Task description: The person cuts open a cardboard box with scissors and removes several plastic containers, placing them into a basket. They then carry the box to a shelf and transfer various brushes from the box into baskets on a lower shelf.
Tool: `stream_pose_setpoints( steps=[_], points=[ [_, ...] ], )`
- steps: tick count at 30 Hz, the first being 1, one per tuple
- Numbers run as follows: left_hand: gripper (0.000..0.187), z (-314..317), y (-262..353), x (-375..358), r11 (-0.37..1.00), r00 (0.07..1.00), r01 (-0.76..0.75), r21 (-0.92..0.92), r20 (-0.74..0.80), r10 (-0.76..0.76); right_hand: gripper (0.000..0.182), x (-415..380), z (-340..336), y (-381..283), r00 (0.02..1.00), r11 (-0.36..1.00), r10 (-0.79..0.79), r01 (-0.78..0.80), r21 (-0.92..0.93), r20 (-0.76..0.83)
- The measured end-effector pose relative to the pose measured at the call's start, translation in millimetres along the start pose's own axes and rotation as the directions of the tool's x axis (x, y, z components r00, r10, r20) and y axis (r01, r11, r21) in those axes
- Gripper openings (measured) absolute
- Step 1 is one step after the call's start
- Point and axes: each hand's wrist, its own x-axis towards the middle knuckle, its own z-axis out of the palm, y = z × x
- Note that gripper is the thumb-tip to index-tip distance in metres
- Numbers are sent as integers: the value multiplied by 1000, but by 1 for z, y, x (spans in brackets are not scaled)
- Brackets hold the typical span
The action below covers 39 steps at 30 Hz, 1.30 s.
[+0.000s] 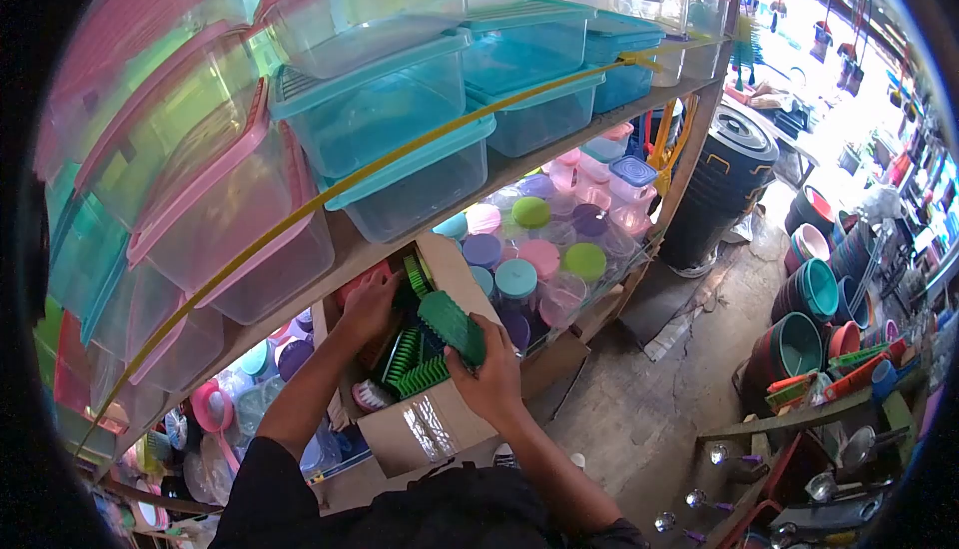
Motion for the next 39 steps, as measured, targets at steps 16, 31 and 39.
stream_pose_setpoints(
  steps=[16,31,39],
  points=[
    [45,-20,10,10,991,996,-3,-133,-93,-10,54,-4,0,-3,999,999,33,-32,20,-26],
    [52,-62,152,-86,738,880,-470,-484,-325,348,51,-20,-26,-20,768,250,574,-493,833,282],
    [74,-26,239,-102,433,915,-399,-808,-323,240,63,-87,-91,-2,883,657,467,-317,684,-39]
  ],
)
